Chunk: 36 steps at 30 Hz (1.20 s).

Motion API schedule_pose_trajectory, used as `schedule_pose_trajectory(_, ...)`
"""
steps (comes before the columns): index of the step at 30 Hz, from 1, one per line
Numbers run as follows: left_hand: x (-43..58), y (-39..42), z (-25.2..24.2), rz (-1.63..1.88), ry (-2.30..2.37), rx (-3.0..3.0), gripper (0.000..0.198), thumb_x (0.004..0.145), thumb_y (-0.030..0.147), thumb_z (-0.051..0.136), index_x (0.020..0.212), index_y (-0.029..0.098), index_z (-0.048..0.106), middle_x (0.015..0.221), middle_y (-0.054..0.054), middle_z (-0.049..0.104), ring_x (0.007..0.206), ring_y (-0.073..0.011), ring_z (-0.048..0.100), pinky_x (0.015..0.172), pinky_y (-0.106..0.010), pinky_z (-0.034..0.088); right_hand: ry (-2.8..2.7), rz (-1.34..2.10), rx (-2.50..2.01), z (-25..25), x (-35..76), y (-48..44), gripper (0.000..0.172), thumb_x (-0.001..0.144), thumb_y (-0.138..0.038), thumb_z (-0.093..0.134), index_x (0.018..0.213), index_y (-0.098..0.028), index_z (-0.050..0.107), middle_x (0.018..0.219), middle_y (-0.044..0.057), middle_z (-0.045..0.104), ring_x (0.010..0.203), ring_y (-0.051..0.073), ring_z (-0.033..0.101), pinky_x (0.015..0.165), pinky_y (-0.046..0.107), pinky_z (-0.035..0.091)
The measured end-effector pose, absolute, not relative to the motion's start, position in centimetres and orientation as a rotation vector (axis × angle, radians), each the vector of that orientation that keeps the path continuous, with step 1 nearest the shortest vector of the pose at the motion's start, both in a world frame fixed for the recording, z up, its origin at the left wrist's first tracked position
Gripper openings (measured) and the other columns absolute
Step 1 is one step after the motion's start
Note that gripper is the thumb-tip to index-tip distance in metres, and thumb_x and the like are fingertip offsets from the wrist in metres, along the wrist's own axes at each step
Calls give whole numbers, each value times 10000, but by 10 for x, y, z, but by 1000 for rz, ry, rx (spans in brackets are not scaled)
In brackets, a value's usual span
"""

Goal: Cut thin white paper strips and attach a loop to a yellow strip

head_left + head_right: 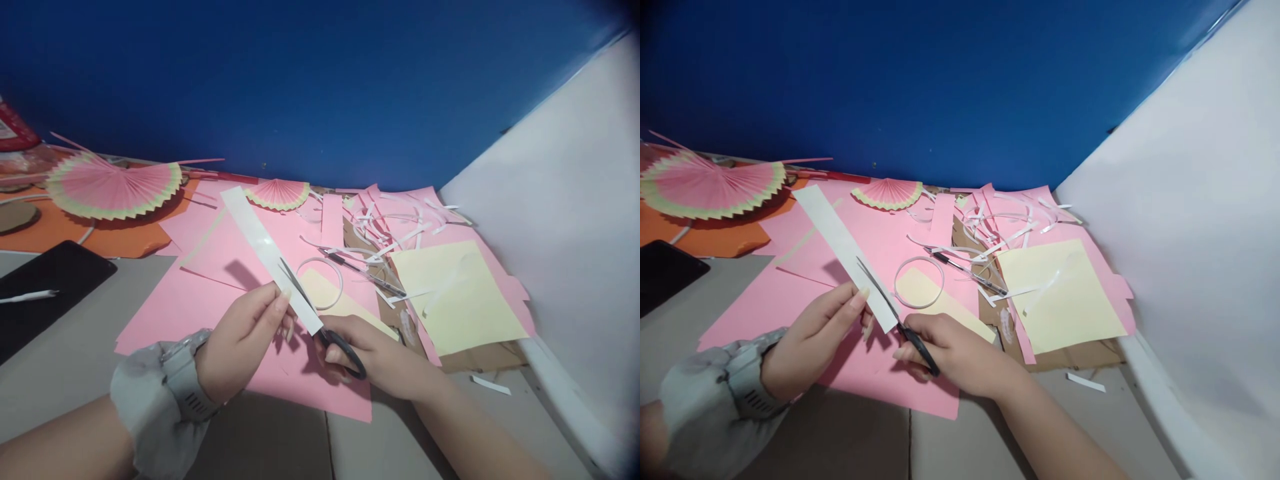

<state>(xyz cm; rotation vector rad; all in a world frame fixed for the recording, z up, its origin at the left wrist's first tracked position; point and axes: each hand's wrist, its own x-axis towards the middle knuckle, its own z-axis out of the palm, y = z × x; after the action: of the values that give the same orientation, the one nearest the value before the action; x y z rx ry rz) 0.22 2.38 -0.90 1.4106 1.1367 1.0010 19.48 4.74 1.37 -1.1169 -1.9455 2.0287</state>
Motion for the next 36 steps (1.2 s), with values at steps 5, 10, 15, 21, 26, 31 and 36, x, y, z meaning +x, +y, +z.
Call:
schedule_pose_trajectory(5, 2, 24, -10, 1015, 1142, 1363, 327, 942, 328, 323, 688, 183, 470, 621, 30, 503, 595, -100, 494, 586, -215, 401, -1994, 1990, -1112, 14, 194, 49, 366, 875, -483, 466, 697, -167, 412, 588, -45, 430, 545, 88, 386, 533, 218, 305)
schedule_pose_trajectory(10, 1, 24, -11, 1075, 1226, 1367, 316, 946, 323, 327, 693, 187, 459, 636, 38, 496, 613, -93, 491, 619, -218, 394, -1991, 2001, -1111, 14, 195, 49, 351, 877, -466, 476, 701, -168, 413, 593, -44, 448, 544, 84, 387, 537, 215, 308)
schedule_pose_trajectory(15, 1, 23, -12, 1063, 1249, 1404, 317, 947, 342, 325, 707, 191, 464, 631, 46, 501, 606, -84, 493, 604, -207, 391, -2005, 2013, -1097, 14, 195, 49, 328, 885, -452, 469, 725, -170, 419, 589, -45, 453, 552, 85, 388, 542, 208, 309)
schedule_pose_trajectory(21, 2, 25, -13, 1032, 1220, 1401, 326, 946, 357, 315, 701, 191, 451, 607, 49, 493, 575, -82, 493, 581, -204, 395, -2014, 2014, -1112, 14, 197, 49, 316, 886, -442, 474, 731, -172, 420, 597, -44, 458, 552, 83, 386, 543, 205, 309)
schedule_pose_trajectory(26, 2, 25, -13, 1024, 1226, 1422, 310, 941, 346, 329, 705, 188, 453, 618, 44, 492, 578, -86, 491, 569, -203, 395, -2024, 2006, -1120, 14, 198, 49, 313, 881, -449, 479, 743, -171, 439, 601, -37, 465, 564, 92, 404, 545, 208, 315)
schedule_pose_trajectory(31, 1, 25, -14, 1010, 1210, 1444, 315, 941, 348, 323, 701, 188, 450, 614, 43, 494, 562, -89, 494, 565, -214, 402, -2019, 1990, -1135, 15, 196, 48, 311, 898, -435, 455, 739, -168, 438, 613, -33, 466, 568, 88, 411, 549, 203, 318)
schedule_pose_trajectory(36, 2, 25, -14, 1020, 1195, 1435, 323, 941, 355, 321, 689, 190, 437, 603, 47, 485, 551, -85, 488, 552, -210, 400, -1998, 1999, -1157, 16, 196, 47, 312, 905, -431, 440, 751, -160, 454, 614, -34, 457, 564, 85, 398, 539, 206, 304)
